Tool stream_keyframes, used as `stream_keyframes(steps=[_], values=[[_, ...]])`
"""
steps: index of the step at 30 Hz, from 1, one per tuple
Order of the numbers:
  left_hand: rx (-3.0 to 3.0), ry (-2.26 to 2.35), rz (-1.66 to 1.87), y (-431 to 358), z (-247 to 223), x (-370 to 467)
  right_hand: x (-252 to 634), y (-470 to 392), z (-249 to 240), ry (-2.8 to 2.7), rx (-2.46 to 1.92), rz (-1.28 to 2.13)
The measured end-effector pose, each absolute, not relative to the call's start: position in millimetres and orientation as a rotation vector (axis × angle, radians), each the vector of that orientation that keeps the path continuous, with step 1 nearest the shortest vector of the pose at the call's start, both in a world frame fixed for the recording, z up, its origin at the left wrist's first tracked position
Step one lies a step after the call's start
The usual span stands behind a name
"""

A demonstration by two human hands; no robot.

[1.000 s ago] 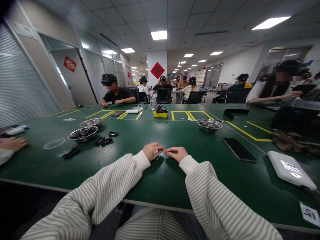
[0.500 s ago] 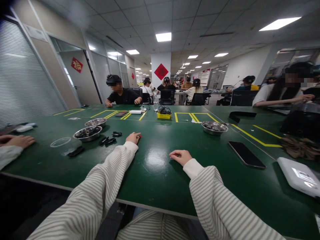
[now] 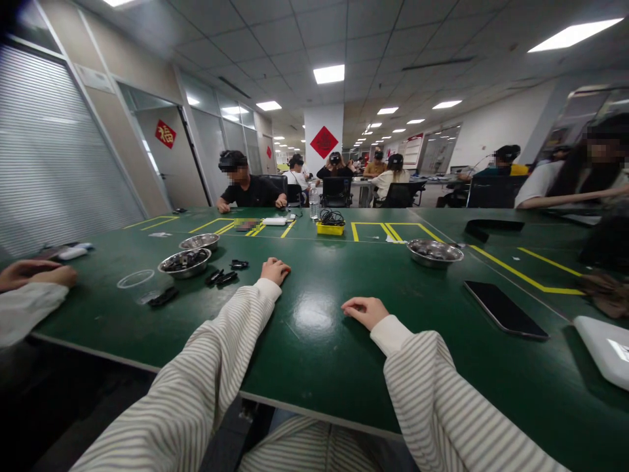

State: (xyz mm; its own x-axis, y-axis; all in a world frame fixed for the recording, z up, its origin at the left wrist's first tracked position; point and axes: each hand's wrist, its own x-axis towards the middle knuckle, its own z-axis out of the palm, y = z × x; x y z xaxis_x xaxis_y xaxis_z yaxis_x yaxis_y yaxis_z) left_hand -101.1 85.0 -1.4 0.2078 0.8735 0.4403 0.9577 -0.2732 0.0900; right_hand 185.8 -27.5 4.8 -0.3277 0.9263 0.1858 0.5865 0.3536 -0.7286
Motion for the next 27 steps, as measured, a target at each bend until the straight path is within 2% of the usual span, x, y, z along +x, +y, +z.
stream_keyframes(steps=[12, 17, 20, 27], values=[[-2.914, -1.063, -0.783, 24.9, 5.1, -19.1, 183.2, -31.6, 12.7, -1.949, -1.376, 0.552], [-3.135, -0.771, -0.689, -6.3, 4.4, 14.8, 184.6, -29.8, 11.4, -1.950, -1.424, 0.443], [-3.044, -0.889, -0.687, -7.7, 9.2, 14.4, 184.4, -31.0, 11.4, -1.991, -1.416, 0.393], [-2.232, -1.711, -0.774, 48.3, 12.5, -64.5, 184.6, -32.8, 10.1, -2.272, -1.176, 0.384]])
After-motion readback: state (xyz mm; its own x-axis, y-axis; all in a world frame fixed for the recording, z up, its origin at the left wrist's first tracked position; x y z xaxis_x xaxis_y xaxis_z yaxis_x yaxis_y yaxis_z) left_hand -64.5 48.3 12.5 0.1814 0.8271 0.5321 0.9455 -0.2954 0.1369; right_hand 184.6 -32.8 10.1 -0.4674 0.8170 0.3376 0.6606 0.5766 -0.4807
